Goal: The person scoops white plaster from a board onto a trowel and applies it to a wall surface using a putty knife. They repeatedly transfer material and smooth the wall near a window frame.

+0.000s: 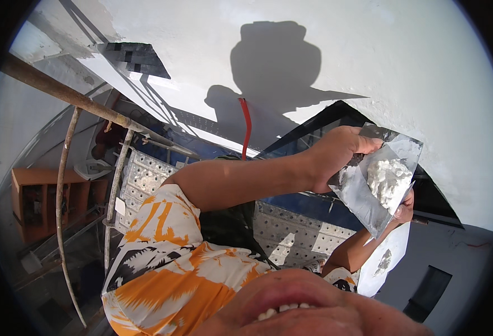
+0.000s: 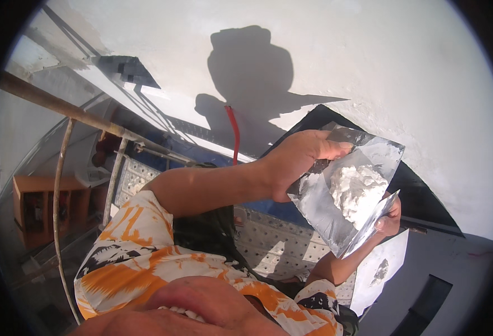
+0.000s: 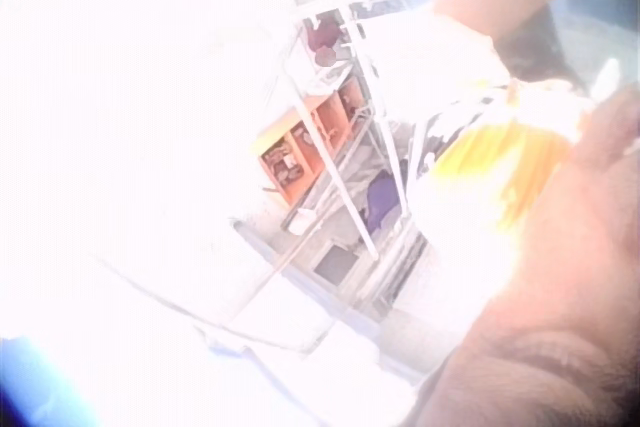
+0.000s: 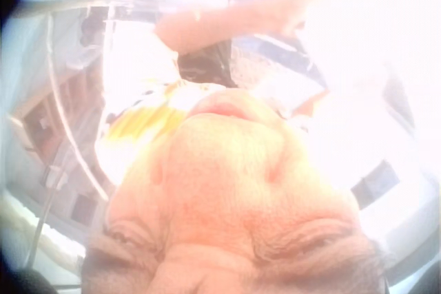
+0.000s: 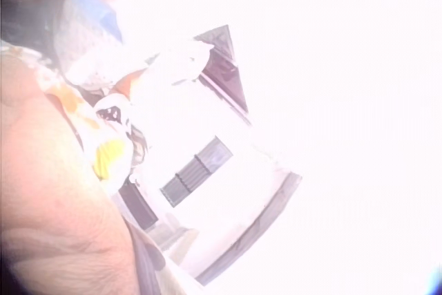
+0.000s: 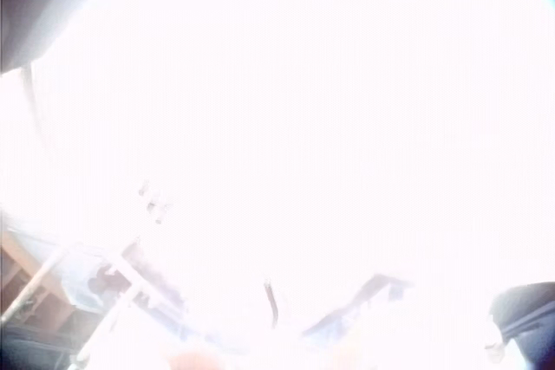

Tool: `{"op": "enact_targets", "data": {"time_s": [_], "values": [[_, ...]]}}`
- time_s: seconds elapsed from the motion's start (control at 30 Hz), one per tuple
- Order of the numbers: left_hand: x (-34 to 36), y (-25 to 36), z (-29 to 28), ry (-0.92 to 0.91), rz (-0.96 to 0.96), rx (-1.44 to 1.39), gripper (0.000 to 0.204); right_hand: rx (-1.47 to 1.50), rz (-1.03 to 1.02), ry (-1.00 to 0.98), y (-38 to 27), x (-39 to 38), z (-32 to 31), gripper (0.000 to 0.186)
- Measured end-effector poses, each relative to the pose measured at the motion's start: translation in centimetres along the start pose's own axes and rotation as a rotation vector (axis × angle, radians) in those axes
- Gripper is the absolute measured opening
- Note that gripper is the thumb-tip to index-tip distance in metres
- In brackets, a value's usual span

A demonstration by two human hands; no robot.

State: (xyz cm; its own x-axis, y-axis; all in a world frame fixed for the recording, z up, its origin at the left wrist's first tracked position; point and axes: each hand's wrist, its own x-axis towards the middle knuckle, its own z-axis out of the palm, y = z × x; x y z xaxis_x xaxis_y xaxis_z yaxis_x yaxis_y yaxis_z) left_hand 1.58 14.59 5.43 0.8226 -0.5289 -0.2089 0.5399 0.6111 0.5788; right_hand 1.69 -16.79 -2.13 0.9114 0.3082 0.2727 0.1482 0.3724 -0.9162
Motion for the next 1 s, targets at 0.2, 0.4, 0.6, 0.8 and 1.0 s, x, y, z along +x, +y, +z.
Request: {"op": "enact_targets", "data": {"time_s": [0.2, 0.4, 0.6, 0.8, 1.0], "values": [[0.1, 1.3, -0.4, -0.145, 0.071, -0.020, 0.028, 0.351, -0.062, -0.015, 4.6, -2.0, 1.1, 0.034], [-1.0, 0.4, -2.5, 0.004, 0.132, 0.148, 0.028, 0.656, -0.014, -0.620, 5.9, 0.4, 3.2, 0.028], [-2.8, -0.2, -2.5, 0.144, 0.148, 0.072, 0.028, -0.115, 0.323, -0.310, 6.5, 2.4, 5.4, 0.025], [-2.6, 0.0, -2.2, 0.252, 0.341, 0.120, 0.037, 0.409, 0.022, -0.190, 6.1, 3.2, 4.6, 0.038], [0.8, -2.4, -3.9, -0.036, 0.205, 0.149, 0.040, 0.225, 0.169, -0.324, 6.5, 2.8, 3.0, 0.040]]}}
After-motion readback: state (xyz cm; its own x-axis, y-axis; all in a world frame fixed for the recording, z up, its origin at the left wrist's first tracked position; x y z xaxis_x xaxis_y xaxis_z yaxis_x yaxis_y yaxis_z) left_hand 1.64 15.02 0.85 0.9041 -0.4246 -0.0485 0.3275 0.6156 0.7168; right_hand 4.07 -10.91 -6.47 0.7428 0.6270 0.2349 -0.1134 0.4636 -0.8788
